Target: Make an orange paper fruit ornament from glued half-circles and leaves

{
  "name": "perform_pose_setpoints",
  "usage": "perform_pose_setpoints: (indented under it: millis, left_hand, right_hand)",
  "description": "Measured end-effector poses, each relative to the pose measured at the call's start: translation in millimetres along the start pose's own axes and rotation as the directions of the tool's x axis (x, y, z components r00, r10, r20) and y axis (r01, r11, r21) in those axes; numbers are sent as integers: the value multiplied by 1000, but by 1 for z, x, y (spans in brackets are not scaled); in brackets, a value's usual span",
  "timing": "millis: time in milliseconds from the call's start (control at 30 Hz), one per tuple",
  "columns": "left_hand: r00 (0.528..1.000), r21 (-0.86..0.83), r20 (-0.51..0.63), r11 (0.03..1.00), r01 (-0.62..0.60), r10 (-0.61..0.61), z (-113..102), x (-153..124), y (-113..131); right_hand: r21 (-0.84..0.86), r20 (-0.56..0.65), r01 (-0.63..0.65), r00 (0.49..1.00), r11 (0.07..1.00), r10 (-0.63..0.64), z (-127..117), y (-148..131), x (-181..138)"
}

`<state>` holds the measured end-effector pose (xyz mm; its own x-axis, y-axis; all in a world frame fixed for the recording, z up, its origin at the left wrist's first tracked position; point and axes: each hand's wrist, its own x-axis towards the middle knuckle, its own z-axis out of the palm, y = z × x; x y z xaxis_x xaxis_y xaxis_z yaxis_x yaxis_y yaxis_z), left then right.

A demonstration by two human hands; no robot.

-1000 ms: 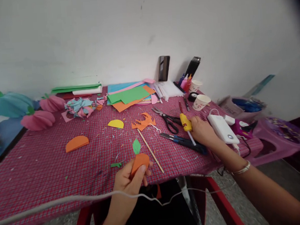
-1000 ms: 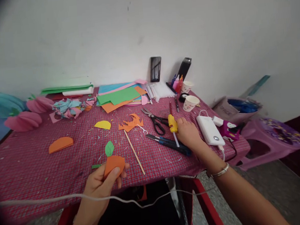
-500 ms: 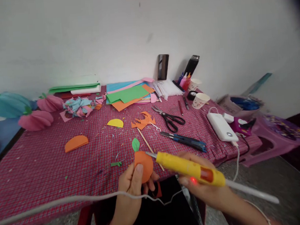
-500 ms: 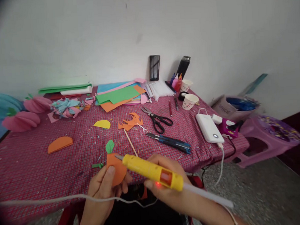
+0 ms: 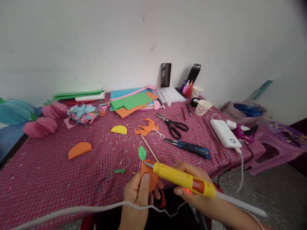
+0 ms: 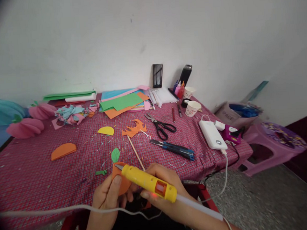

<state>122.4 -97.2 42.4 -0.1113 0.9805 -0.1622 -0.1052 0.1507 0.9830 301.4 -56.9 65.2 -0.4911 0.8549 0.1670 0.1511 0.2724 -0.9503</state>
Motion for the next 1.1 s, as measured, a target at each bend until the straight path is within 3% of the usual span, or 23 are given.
perform_pose_setpoints:
  millis: [467,1100]
  left_hand:
    - [997,155,-32,986,-70,76,0,-1,-1]
    - [996,124,-42,990,-68,73,0,-3,-2]
  right_hand:
    - [-11,-12,7,1000,1000,-7,-1,2,-3]
    - [-81,-25,-37,999,996,35,-1,6,-3]
